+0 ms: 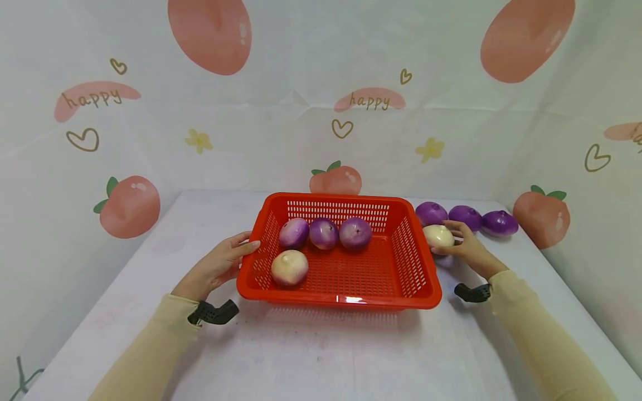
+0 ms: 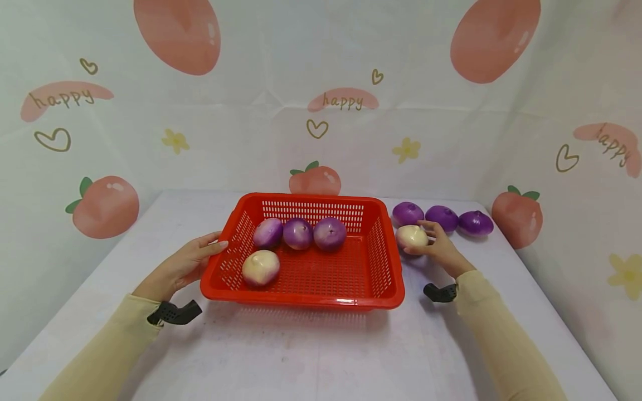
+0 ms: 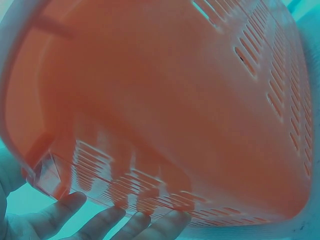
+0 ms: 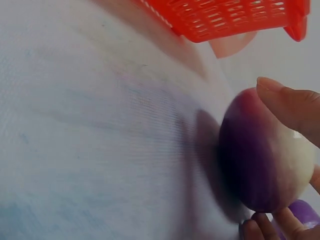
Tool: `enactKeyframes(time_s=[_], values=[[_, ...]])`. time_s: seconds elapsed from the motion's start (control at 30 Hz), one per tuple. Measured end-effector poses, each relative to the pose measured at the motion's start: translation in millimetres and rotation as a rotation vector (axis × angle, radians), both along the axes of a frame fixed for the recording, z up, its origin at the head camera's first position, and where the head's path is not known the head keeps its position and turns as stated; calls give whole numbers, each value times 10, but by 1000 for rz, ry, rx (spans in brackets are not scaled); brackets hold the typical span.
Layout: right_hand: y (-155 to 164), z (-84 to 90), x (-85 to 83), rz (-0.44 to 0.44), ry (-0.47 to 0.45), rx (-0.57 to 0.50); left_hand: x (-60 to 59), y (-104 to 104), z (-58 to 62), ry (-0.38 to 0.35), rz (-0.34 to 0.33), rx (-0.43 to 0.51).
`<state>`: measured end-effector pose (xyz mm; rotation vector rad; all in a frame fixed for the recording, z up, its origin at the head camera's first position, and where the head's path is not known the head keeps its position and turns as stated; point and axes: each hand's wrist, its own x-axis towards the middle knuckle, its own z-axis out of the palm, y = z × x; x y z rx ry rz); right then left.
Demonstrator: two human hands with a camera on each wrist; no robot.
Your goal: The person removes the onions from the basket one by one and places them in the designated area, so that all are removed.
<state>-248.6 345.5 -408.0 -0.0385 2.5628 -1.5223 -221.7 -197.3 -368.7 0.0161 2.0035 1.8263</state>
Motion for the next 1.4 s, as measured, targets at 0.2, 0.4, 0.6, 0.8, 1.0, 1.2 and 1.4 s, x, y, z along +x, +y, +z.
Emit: enactKeyframes(time_s=[0.2, 0.4, 0.6, 0.8, 1.0, 1.2, 1.4], values=[[50, 189, -7, 7, 24, -25, -7, -2, 1, -3, 1, 4], [-36, 638, -49, 8, 75, -62, 0, -16, 3, -1, 3, -3], [-359, 1093, -99, 32, 201, -114, 3, -27, -3, 5, -1, -3], [-774, 1350, -130, 118, 282, -220, 4, -26, -5, 3, 0, -4], [-1141, 1298, -229, 208, 272, -226, 12, -21, -8, -6, 4, -5], [-1403, 1075, -331, 295, 204, -177, 15, -15, -6, -5, 1, -1], [-1571, 867, -400, 318, 138, -63, 4, -15, -3, 6, -11, 5]])
